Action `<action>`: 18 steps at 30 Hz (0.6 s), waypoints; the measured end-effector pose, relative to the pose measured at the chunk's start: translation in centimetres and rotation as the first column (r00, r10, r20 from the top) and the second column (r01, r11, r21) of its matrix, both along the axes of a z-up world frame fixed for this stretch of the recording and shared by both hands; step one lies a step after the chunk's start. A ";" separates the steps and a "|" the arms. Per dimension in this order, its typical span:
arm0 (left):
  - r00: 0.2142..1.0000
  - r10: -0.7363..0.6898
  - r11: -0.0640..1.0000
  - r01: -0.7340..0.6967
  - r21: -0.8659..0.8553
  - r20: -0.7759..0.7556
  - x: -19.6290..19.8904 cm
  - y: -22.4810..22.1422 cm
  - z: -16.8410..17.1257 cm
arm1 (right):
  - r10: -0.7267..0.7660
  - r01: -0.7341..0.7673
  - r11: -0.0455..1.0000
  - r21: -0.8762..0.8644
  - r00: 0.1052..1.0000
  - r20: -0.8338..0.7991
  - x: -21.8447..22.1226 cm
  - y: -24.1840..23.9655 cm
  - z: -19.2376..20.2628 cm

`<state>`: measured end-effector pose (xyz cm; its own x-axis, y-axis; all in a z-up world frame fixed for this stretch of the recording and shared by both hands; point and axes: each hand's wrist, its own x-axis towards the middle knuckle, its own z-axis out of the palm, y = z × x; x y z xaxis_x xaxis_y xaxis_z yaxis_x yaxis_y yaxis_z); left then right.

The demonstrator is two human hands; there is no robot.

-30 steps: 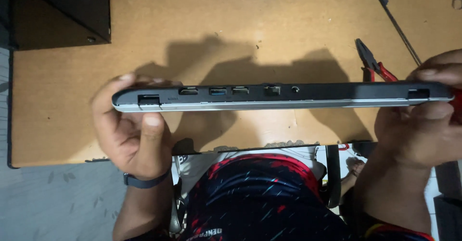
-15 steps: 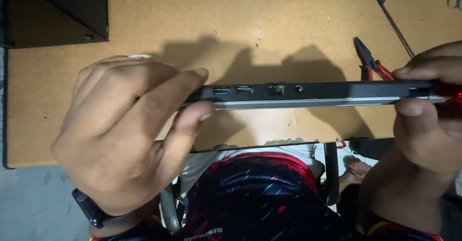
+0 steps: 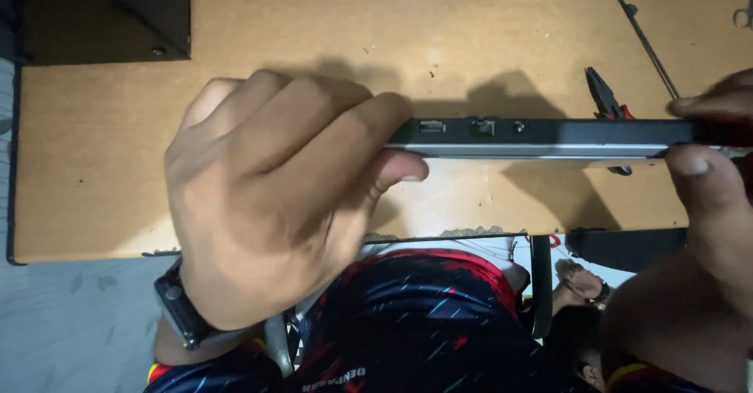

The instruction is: Repairing and reassembling a laptop by working on internal components and then attaching the back cover.

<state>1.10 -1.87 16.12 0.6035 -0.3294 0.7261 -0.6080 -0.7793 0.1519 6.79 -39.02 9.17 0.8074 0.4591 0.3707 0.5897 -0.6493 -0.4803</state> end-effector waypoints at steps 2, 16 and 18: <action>0.998 -0.004 1.000 0.004 -0.002 -0.060 -0.2 0.0 0.6 | -0.047 0.048 0.997 -0.055 0.999 0.028 -0.7 -0.5 -0.6; 0.998 0.033 0.999 -0.033 -0.002 -0.052 -0.7 -0.5 0.3 | -0.099 0.116 0.940 -0.320 0.993 0.066 -1.7 4.0 4.4; 0.998 0.032 0.999 -0.032 -0.008 -0.054 -0.7 -0.6 0.3 | -0.053 0.082 0.943 -0.321 0.994 0.099 -2.2 4.5 5.0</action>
<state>0.37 -2.43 16.39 0.6521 -0.3027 0.6950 -0.5734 -0.7967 0.1910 4.61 -34.54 14.19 0.8116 0.5120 0.2812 0.5695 -0.8007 -0.1857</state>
